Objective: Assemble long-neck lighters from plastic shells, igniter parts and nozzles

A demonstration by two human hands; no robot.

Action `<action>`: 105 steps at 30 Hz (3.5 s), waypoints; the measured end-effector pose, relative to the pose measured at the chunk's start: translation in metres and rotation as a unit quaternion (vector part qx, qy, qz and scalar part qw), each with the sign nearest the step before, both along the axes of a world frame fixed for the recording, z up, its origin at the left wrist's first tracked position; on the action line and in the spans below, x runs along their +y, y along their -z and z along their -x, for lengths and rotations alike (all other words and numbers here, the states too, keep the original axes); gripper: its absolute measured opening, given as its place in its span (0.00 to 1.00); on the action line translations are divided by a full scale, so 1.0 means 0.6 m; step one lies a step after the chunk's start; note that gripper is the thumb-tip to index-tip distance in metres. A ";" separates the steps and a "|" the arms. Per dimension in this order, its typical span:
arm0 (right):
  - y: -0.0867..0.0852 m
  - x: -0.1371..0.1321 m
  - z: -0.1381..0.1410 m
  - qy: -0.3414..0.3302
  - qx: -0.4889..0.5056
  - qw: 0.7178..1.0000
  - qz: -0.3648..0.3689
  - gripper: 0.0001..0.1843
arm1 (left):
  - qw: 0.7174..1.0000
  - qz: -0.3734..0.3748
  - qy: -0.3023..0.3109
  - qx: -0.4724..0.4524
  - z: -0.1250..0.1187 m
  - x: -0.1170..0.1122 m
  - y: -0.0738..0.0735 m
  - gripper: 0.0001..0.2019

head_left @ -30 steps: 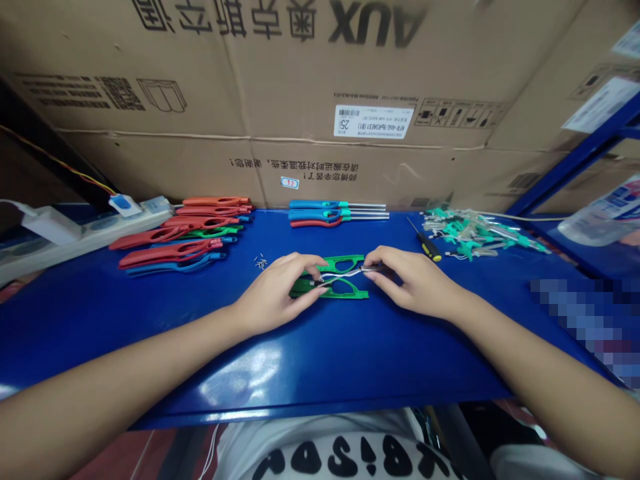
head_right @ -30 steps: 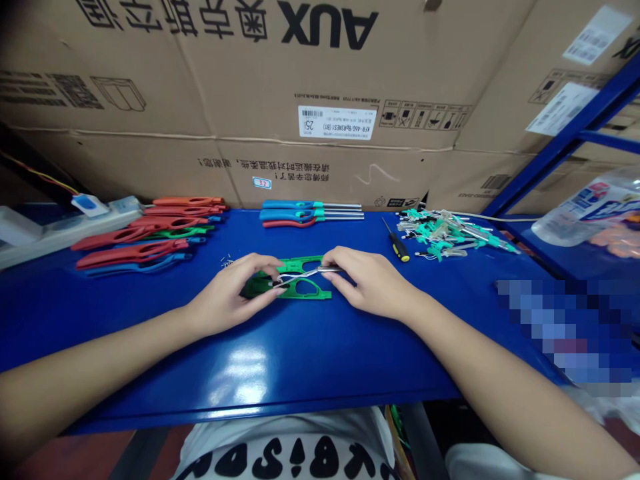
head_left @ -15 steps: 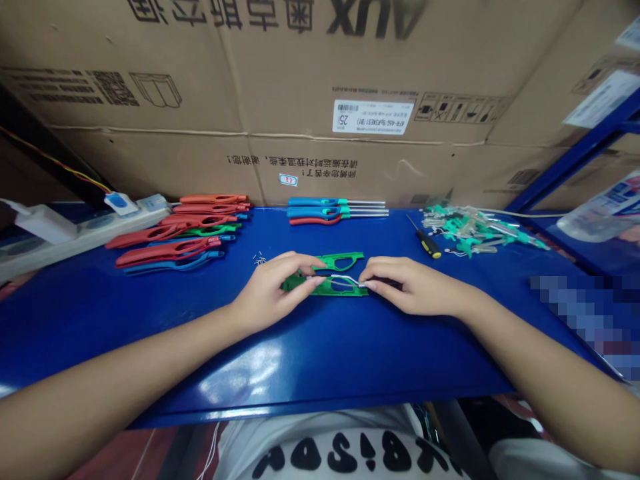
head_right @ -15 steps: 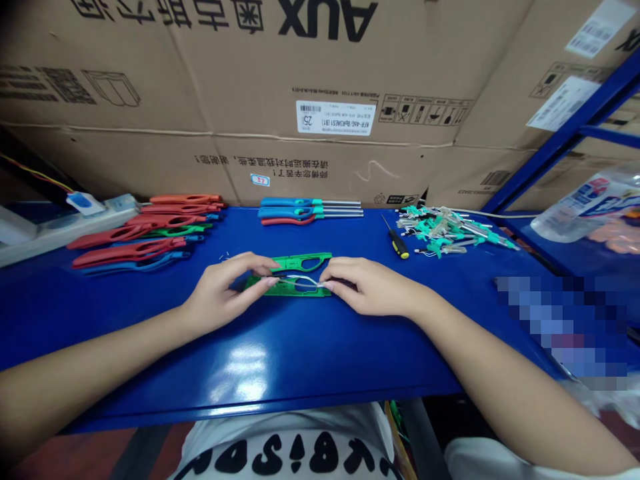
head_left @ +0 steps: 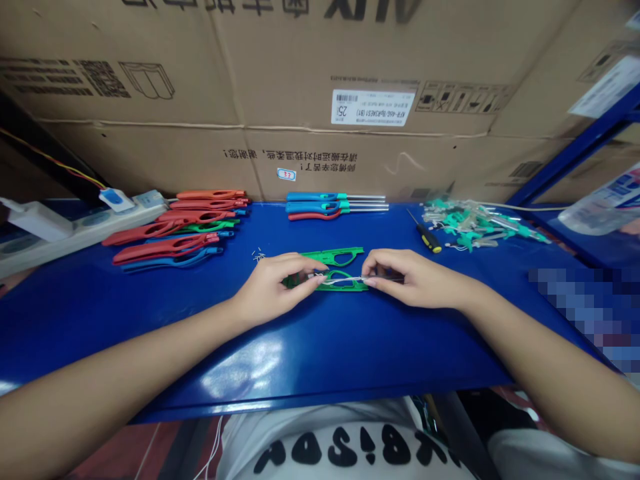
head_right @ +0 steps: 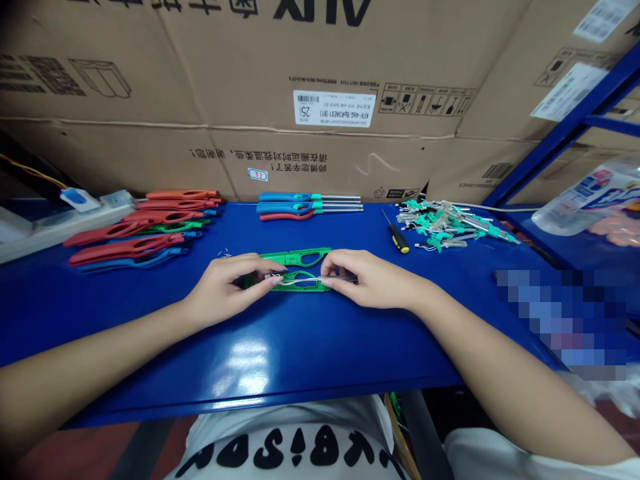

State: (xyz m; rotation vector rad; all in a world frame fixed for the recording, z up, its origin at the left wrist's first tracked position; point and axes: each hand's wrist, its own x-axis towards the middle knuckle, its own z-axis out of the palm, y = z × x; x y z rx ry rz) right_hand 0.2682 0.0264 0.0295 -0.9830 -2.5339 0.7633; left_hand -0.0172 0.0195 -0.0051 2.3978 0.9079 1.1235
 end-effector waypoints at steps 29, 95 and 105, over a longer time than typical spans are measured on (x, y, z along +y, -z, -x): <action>0.003 0.000 -0.002 -0.064 -0.010 0.997 0.036 0.12 | 0.990 -0.057 0.067 0.114 0.014 0.023 0.007 0.13; -0.013 -0.058 0.043 0.004 -0.342 0.925 -0.167 0.12 | 0.994 0.062 0.019 0.086 -0.001 0.014 0.003 0.07; 0.023 -0.026 0.039 0.061 -0.068 0.993 -0.081 0.09 | 0.996 0.043 0.016 0.073 -0.001 0.010 0.004 0.07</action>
